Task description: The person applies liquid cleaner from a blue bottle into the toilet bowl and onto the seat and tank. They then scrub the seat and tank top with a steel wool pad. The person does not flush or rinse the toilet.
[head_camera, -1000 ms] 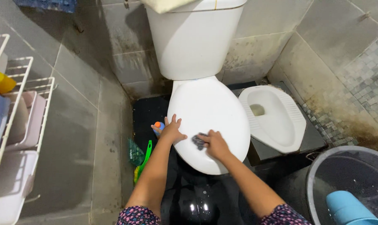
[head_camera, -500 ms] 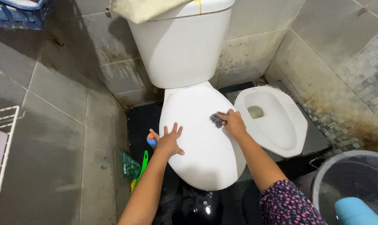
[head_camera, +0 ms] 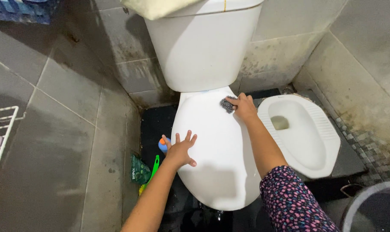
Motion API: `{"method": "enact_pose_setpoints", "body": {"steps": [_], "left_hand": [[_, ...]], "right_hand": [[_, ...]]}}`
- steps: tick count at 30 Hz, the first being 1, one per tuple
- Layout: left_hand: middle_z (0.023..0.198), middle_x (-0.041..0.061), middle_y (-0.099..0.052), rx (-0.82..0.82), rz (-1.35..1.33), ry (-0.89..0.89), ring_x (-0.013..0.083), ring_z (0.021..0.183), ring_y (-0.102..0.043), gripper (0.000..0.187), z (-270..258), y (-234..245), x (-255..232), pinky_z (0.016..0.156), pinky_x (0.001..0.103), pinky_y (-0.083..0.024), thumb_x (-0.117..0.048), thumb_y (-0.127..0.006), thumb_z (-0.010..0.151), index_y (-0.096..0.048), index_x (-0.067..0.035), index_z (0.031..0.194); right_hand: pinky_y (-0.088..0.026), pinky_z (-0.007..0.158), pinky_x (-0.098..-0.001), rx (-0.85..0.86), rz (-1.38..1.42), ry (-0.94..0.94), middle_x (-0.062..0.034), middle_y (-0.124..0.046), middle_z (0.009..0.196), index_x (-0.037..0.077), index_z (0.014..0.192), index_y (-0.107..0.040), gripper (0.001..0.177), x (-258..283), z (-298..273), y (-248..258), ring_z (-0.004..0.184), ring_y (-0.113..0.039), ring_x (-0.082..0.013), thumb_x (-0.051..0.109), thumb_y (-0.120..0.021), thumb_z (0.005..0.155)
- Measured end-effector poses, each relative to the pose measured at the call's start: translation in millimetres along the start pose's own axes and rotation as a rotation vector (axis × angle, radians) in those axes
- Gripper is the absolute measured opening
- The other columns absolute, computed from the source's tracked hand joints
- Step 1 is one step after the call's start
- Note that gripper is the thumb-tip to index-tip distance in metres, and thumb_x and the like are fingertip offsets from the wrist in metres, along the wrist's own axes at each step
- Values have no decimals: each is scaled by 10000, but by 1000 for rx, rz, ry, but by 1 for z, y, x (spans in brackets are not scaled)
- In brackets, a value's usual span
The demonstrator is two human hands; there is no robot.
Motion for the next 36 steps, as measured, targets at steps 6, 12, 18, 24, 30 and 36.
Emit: {"method": "enact_pose_setpoints", "body": {"steps": [6, 12, 18, 24, 30, 36], "left_hand": [[1714, -46, -73, 57, 56, 40, 366, 1578, -15, 1247, 1, -2, -5, 1097, 798, 183, -377, -947, 599, -211, -380, 1606], [1726, -56, -24, 69, 69, 59, 376, 1580, 11, 1246, 4, 0, -7, 1099, 794, 170, -388, -939, 639, -174, -386, 1622], [1726, -62, 8, 79, 127, 97, 364, 1582, 18, 1239, 7, -3, -9, 1080, 829, 141, -421, -922, 674, -125, -403, 1623], [1732, -62, 11, 84, 126, 175, 337, 1586, -15, 1227, 14, -11, -7, 1045, 865, 142, -404, -925, 688, -127, -418, 1620], [1739, 60, -16, -80, 125, 233, 349, 1567, -97, 1380, 5, -6, -2, 1091, 802, 141, -413, -971, 608, -81, -329, 1659], [1723, 128, 42, -317, 18, 185, 403, 1558, -76, 1415, -7, -13, 16, 1073, 796, 139, -506, -964, 558, -93, -252, 1643]], "right_hand": [[-482, 894, -352, 37, -55, 69, -26, -521, 1022, 466, 1294, -694, 507, -25, -13, -2, 950, -466, -244, 90, -621, 961], [-475, 928, -358, 40, -55, 91, -45, -545, 1011, 427, 1288, -705, 473, -69, -68, 14, 930, -478, -240, 95, -612, 965], [-483, 895, -369, 143, 148, -109, -88, -552, 992, 355, 1348, -686, 499, -71, -148, 39, 906, -537, -246, 55, -588, 962], [-487, 922, -402, 129, 71, -114, -124, -557, 1014, 333, 1432, -575, 569, -79, -183, 24, 954, -545, -306, 143, -670, 904], [-513, 923, -450, -13, -85, -151, -185, -588, 1112, 174, 1453, -577, 498, -48, -191, 11, 1072, -583, -349, 233, -636, 962], [-517, 888, -469, 34, -54, -4, -197, -570, 1153, 88, 1419, -539, 530, 63, -191, -60, 1074, -560, -371, 210, -650, 915]]}}
Point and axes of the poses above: each hand's wrist, its own z-axis towards the middle knuckle, its own y-axis out of the back of the hand, x = y × z, the point moved 8 cm from there along z, towards the middle knuckle
